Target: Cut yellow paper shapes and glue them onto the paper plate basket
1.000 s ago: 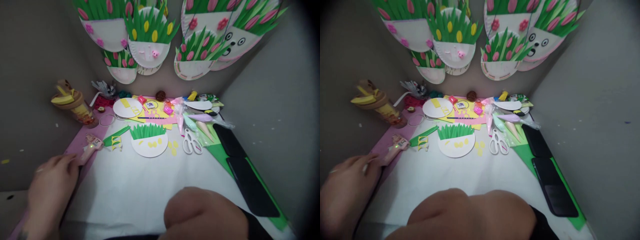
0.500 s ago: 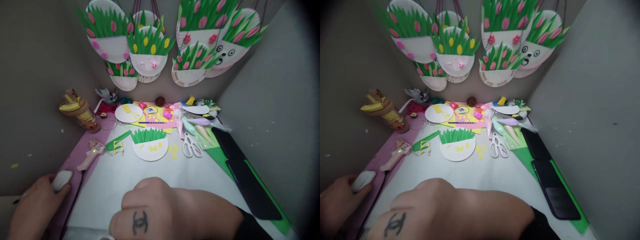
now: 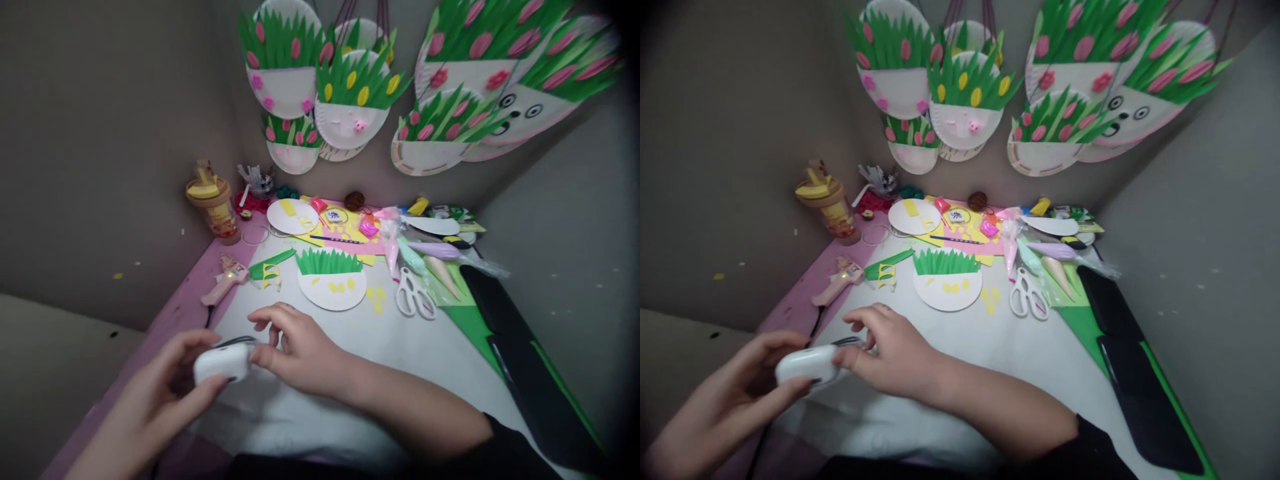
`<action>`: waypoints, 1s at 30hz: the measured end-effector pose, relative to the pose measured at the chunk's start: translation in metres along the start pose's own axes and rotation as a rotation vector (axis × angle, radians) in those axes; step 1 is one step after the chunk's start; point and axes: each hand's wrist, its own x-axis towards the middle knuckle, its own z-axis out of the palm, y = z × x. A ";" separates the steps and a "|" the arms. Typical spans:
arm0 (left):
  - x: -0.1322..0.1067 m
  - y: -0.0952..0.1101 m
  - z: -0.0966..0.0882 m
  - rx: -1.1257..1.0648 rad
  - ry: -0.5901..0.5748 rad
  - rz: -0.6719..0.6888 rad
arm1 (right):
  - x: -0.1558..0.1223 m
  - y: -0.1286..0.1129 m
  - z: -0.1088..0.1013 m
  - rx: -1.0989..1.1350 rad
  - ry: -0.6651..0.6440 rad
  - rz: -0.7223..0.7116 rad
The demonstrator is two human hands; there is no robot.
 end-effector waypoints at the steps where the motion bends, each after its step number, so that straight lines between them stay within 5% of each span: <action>1: 0.003 0.010 0.009 -0.078 -0.061 0.034 | 0.000 0.002 0.002 0.034 -0.006 0.051; 6: 0.019 0.025 0.046 -0.249 -0.040 0.136 | -0.016 0.011 -0.007 0.153 0.040 0.187; 12: 0.024 0.035 0.071 -0.415 -0.293 0.361 | -0.057 0.027 -0.018 0.058 0.210 -0.097; 16: 0.029 0.035 0.073 -0.467 -0.414 0.564 | -0.070 0.039 -0.016 0.537 0.106 0.191; 19: 0.032 0.033 0.078 -0.458 -0.450 0.496 | -0.068 0.044 -0.015 0.841 0.069 0.409; 25: 0.031 0.027 0.105 -0.544 -0.345 0.131 | -0.063 0.040 -0.016 0.743 0.277 0.478; 30: 0.027 0.017 0.113 -0.450 -0.315 0.300 | -0.062 0.046 -0.019 0.575 0.264 0.548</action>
